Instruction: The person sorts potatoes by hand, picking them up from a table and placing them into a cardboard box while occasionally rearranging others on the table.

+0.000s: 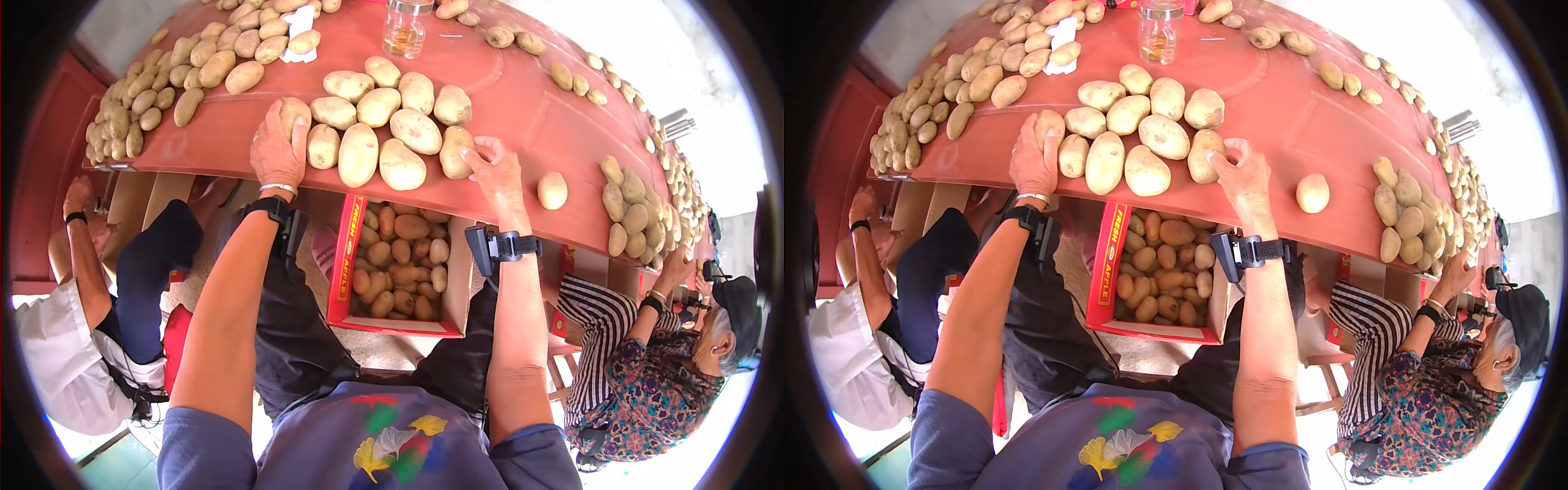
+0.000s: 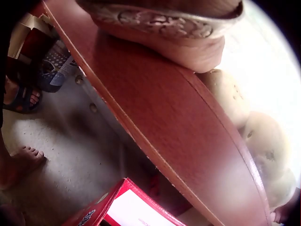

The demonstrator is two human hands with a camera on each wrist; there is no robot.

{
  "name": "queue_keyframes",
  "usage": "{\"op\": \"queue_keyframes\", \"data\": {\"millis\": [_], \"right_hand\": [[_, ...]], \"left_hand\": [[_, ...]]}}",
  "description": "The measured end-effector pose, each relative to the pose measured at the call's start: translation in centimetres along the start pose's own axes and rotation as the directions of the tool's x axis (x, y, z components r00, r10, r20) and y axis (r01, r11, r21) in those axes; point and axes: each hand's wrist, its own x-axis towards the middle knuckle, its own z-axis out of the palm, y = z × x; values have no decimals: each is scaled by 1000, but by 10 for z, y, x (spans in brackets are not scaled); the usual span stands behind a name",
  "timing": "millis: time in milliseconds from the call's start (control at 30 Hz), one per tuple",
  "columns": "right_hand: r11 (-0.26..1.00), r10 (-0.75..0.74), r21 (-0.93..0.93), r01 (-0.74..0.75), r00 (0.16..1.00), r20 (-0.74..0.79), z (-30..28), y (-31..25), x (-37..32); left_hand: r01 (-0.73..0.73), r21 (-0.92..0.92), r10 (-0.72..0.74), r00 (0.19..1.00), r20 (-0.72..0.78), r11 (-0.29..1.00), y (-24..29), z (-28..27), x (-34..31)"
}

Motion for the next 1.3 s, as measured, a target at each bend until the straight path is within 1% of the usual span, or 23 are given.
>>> {"op": "queue_keyframes", "data": {"millis": [33, 133, 200, 300, 367, 467, 500, 600, 633, 667, 700, 767, 800, 833, 900, 933, 967, 1000, 1033, 1067, 1100, 1200, 1300], "right_hand": [[999, 24, 41, -25, 1000, 10, 0, -4, -1], [997, 67, 26, -69, 996, 55, -3, -6, 0], [999, 21, 27, -23, 998, 58, -7, -3, 7], [999, 14, 30, -16, 996, 88, -3, -4, 0], [1000, 1, 29, -3, 999, 54, 2, -2, -1], [999, -45, 14, 45, 999, -12, 5, 3, -8], [998, -57, 2, 57, 998, -33, 2, 4, -11], [938, -339, 63, 341, 940, -39, -9, 2, -48], [976, -200, 119, 180, 962, 186, -6, 1, -69], [990, -71, 141, 16, 915, 398, -1, -5, -87], [982, 43, 125, -144, 807, 589, 7, -10, -97], [998, 68, -45, -53, 587, 806, 46, 18, -110], [984, 167, -178, -31, 536, 827, 68, 39, -116], [944, 258, -325, 54, 493, 831, 89, 66, -119], [788, 433, -551, 274, 390, 812, 132, 119, -127], [723, 489, -599, 343, 358, 795, 147, 141, -128], [700, 524, -616, 360, 326, 786, 159, 157, -137], [697, 550, -626, 349, 299, 780, 167, 169, -141], [704, 574, -636, 315, 274, 772, 176, 178, -148], [717, 594, -643, 269, 246, 766, 180, 183, -154], [728, 611, -649, 224, 219, 761, 181, 188, -157], [725, 648, -672, 152, 183, 739, 184, 209, -154], [686, 611, -692, 224, 339, 716, 229, 271, -166]], "left_hand": [[-8, -2, 8, 1000, -9, 1000, -1, 0, 0], [-39, -17, 39, 999, -35, 999, 0, 5, 1], [-54, -4, 53, 998, -42, 999, -5, 7, -1], [-66, -26, 64, 996, -54, 997, -10, 8, 0], [-56, 10, 56, 998, -31, 998, -12, 6, 0], [17, 37, -17, 1000, 9, 999, -11, 1, 1], [5, 28, -5, 1000, 2, 1000, -11, 0, 2], [14, 15, -14, 1000, 1, 1000, -14, 0, -2], [32, 23, -32, 999, 18, 999, -13, -1, -2], [42, 26, -42, 999, 25, 999, -13, -2, 1], [33, 26, -33, 999, 18, 999, -13, -4, 2], [15, 14, -15, 1000, 7, 1000, -7, -3, -1], [11, 7, -11, 1000, 13, 1000, -4, -1, -3], [5, 3, -5, 1000, 10, 1000, -3, 1, -3], [-14, -2, 14, 1000, 1, 1000, -8, 0, -1], [-30, -20, 30, 1000, -9, 999, -8, 3, -3], [-48, -47, 47, 999, -25, 998, -4, 8, -2], [-35, -23, 34, 999, -19, 999, 0, 11, -3], [-18, 9, 18, 1000, -10, 1000, 3, 9, -3], [27, 22, -28, 999, 46, 999, 11, 4, -2], [17, 25, -17, 999, 38, 1000, 11, 6, 0], [10, 30, -11, 999, 34, 1000, 13, 9, -1], [18, 47, -20, 999, 37, 999, 14, 6, -2]]}}
